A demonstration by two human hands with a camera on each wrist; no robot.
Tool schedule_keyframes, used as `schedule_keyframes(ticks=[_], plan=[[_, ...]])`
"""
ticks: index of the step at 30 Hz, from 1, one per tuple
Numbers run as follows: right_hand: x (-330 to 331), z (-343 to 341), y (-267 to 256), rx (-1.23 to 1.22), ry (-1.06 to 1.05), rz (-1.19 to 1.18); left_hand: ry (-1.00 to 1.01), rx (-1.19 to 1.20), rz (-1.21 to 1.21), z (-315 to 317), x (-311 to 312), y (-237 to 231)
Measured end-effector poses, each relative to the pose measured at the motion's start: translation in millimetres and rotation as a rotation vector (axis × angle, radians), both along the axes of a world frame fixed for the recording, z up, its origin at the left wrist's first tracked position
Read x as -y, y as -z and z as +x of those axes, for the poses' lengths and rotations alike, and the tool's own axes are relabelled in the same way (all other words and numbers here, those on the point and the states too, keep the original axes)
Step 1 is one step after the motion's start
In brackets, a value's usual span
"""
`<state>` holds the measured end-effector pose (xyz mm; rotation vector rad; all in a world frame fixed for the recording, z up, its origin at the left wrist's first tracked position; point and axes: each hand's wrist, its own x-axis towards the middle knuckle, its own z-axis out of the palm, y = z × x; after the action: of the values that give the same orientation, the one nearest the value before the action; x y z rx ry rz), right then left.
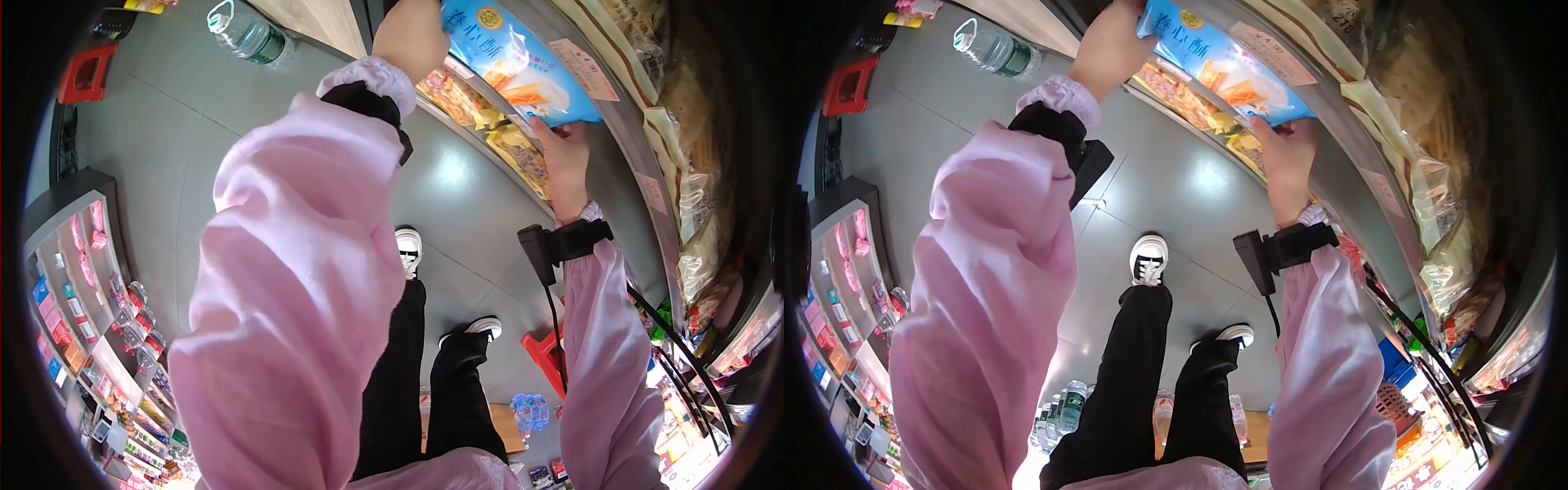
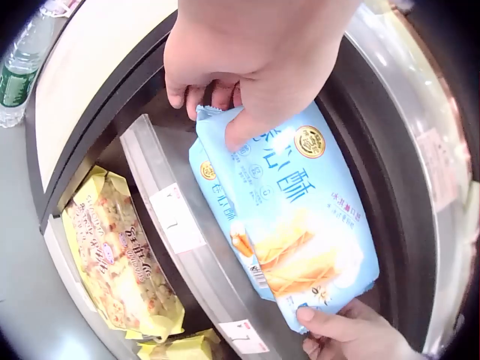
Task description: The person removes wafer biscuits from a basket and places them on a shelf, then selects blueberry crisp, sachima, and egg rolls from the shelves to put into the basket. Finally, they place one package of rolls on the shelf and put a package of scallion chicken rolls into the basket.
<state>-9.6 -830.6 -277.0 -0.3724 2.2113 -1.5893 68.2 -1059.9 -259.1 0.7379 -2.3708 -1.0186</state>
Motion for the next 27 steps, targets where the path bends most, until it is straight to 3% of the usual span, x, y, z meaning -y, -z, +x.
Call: schedule_keyframes(ticks=[5,8,11,14,17,22,27], plan=[[2,3,6,0.062,-0.023,0.054,-0.111,0.183,-0.043,-3,-14,7],[8,10,7,0.078,-0.065,-0.013,-0.188,0.017,-0.146,-4,-25,13],[13,14,2,0.111,-0.113,-0.033,-0.134,0.006,0.028,2,-34,0],[14,18,-5,0.222,-0.082,-0.117,-0.069,0.172,0.036,11,-35,5],[4,25,-17,0.217,-0.025,-0.107,-0.143,0.020,-0.009,27,-53,8],[-48,74,-42,0.286,-0.008,-0.011,-0.049,0.057,0.218,106,-118,-4],[-119,162,-58,0.675,-0.156,-0.053,0.042,0.225,0.551,206,-218,-34]])
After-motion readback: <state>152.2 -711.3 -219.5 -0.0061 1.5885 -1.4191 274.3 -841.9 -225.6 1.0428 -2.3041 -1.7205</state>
